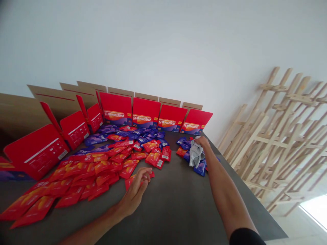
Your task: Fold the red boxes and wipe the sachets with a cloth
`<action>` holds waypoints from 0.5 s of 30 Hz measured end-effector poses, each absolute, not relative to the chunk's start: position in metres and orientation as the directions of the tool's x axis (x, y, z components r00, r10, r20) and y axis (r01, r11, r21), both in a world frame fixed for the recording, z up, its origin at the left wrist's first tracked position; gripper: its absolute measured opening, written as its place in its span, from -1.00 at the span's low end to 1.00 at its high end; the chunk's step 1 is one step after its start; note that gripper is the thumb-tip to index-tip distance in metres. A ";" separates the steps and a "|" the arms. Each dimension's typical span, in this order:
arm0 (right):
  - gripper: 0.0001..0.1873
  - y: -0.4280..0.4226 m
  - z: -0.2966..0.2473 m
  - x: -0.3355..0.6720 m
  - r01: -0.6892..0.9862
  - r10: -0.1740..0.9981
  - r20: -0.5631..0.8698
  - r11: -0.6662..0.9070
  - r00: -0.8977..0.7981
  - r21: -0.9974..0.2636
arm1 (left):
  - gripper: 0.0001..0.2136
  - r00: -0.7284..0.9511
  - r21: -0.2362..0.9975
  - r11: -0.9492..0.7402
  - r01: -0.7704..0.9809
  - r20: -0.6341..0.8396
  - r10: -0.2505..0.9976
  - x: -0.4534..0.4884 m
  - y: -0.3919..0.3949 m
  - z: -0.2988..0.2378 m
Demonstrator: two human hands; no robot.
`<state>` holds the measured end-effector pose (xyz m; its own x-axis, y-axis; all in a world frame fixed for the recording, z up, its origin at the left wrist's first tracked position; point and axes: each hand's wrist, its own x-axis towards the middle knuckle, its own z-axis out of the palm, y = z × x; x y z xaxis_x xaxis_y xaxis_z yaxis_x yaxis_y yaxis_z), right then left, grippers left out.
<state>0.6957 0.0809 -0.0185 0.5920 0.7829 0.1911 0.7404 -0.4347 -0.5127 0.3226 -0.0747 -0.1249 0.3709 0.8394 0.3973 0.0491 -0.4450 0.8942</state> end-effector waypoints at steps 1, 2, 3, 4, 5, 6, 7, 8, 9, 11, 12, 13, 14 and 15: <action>-0.67 0.080 -0.013 0.696 0.748 0.773 0.197 -0.463 0.603 -0.476 | -0.68 0.379 0.885 -0.461 0.059 0.407 0.831 0.322 -0.074 -0.124; -0.67 0.077 -0.007 0.694 0.761 0.767 0.219 -0.471 0.603 -0.445 | -0.69 0.394 0.872 -0.485 0.065 0.424 0.815 0.320 -0.073 -0.123; -0.65 0.073 -0.003 0.690 0.777 0.764 0.248 -0.468 0.595 -0.420 | -0.70 0.420 0.854 -0.515 0.072 0.443 0.792 0.318 -0.071 -0.121; -0.61 0.067 0.000 0.684 0.803 0.770 0.288 -0.445 0.569 -0.396 | -0.71 0.456 0.830 -0.552 0.079 0.462 0.761 0.315 -0.069 -0.117; -0.57 0.059 0.001 0.676 0.842 0.787 0.337 -0.395 0.517 -0.368 | -0.71 0.494 0.800 -0.594 0.089 0.482 0.723 0.311 -0.066 -0.113; -0.54 0.049 -0.001 0.666 0.883 0.807 0.388 -0.325 0.446 -0.339 | -0.72 0.525 0.765 -0.635 0.105 0.500 0.689 0.305 -0.063 -0.107; -0.52 0.037 -0.006 0.654 0.930 0.831 0.443 -0.217 0.336 -0.297 | -0.73 0.534 0.731 -0.669 0.133 0.516 0.670 0.296 -0.057 -0.100; -0.51 0.024 -0.014 0.641 0.962 0.844 0.493 -0.090 0.210 -0.257 | -0.72 0.525 0.702 -0.690 0.176 0.527 0.669 0.286 -0.049 -0.093; -0.54 0.010 -0.023 0.627 0.972 0.846 0.524 0.027 0.102 -0.232 | -0.72 0.488 0.682 -0.693 0.235 0.533 0.691 0.273 -0.039 -0.086; -0.61 -0.016 -0.047 0.599 0.945 0.839 0.538 0.237 -0.081 -0.227 | -0.73 0.377 0.675 -0.624 0.392 0.501 0.779 0.240 -0.010 -0.076; -0.62 -0.028 -0.059 0.587 0.916 0.830 0.538 0.320 -0.149 -0.241 | -0.76 0.317 0.672 -0.572 0.471 0.476 0.820 0.219 0.007 -0.073; -0.64 -0.037 -0.070 0.576 0.884 0.819 0.535 0.392 -0.209 -0.255 | -0.80 0.248 0.675 -0.505 0.538 0.446 0.860 0.197 0.026 -0.072; -0.65 -0.044 -0.079 0.566 0.856 0.808 0.533 0.443 -0.253 -0.265 | -0.85 0.143 0.706 -0.420 0.570 0.418 0.897 0.174 0.044 -0.074; -0.66 -0.048 -0.087 0.559 0.835 0.797 0.531 0.480 -0.287 -0.270 | -0.93 0.017 0.772 -0.333 0.542 0.386 0.922 0.152 0.061 -0.076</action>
<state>0.5587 -0.0485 -0.0869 -0.2868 0.7971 0.5314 0.8345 0.4803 -0.2700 0.1521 0.0611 -0.0764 0.0167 0.9223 0.3860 0.5420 -0.3327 0.7717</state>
